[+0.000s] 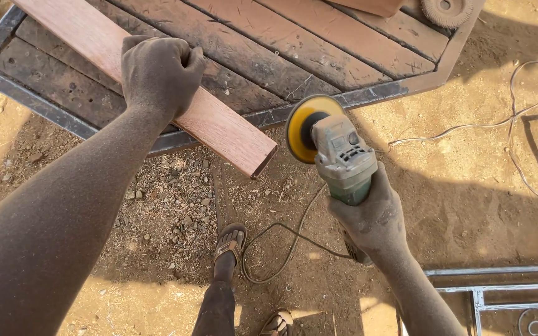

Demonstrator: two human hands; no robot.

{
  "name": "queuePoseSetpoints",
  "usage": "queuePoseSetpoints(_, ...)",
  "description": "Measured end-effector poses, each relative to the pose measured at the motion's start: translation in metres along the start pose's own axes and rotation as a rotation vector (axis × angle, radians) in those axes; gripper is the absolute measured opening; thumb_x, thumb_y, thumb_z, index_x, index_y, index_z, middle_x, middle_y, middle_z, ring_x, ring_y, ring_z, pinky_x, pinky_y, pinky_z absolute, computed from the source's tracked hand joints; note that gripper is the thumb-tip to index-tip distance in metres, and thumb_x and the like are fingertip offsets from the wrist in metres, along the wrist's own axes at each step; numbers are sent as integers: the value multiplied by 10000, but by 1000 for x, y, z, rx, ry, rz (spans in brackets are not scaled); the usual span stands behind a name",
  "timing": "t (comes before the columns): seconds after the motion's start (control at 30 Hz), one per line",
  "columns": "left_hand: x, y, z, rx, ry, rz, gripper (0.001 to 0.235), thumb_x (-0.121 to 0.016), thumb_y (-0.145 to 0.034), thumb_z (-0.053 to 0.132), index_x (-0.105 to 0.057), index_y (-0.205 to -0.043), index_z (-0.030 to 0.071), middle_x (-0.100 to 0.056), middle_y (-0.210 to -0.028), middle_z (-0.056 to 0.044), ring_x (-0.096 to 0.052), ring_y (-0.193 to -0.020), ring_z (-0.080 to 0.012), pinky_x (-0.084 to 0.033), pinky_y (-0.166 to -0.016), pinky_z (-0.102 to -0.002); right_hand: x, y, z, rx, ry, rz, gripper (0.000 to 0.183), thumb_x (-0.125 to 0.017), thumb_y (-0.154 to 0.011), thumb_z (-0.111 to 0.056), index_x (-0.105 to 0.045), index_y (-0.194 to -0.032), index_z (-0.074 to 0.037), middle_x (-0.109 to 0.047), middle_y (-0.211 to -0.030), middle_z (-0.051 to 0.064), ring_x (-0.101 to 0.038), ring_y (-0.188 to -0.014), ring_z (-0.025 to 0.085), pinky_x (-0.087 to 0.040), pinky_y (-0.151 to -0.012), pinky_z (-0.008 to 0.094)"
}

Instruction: Sanding the edges and surfaces of wooden planks using an angle grinder

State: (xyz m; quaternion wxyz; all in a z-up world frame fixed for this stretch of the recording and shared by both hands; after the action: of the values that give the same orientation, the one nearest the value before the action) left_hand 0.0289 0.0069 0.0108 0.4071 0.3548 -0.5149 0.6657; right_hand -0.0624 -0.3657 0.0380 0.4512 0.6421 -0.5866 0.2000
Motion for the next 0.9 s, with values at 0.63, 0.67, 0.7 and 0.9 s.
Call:
queuePoseSetpoints(0.63, 2, -1, 6, 3, 42, 48, 560, -660, -1017, 320, -419, -528, 194, -398, -421, 21, -457, -410, -225, -418, -912, -369, 8, 6, 0, 76, 87, 16, 750, -805, -623, -382, -557, -1297, -165, -747, -1011, 206, -656, -994, 514, -486, -744, 548)
queuePoseSetpoints(0.67, 2, 0, 7, 5, 49, 49, 556, -659, -1022, 319, -428, -533, 195, -406, -427, 23, -457, -419, -215, -414, -916, -370, 8, 13, 1, 26, 58, 5, 698, -803, -612, -364, -577, -1239, -156, -753, -1003, 174, -679, -946, 433, -491, -763, 509)
queuePoseSetpoints(0.7, 4, 0, 5, 8, 47, 51, 552, -658, -1027, 318, -437, -537, 196, -414, -433, 26, -457, -427, -205, -410, -920, -371, 6, 19, 1, -19, 25, -10, 646, -802, -602, -346, -598, -1182, -148, -759, -996, 142, -701, -898, 351, -495, -782, 471)
queuePoseSetpoints(0.9, 5, 0, 6, 37, 48, 24, 554, -659, -1019, 330, -465, -519, 190, -421, -424, 24, -468, -427, -203, -412, -912, -374, -24, 26, 9, 62, 41, -72, 644, -821, -607, -353, -593, -1194, -219, -791, -925, 104, -721, -818, 412, -527, -715, 458)
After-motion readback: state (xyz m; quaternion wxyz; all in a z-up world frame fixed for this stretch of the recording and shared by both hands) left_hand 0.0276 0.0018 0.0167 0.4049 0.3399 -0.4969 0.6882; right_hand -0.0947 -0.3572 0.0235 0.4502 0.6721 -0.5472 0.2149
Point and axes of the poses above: each hand's wrist, its own y-axis away from the middle knuckle, its own x-axis out of the back of the hand, z = x × y, the point moved 3 cm from there along -y, towards the middle knuckle
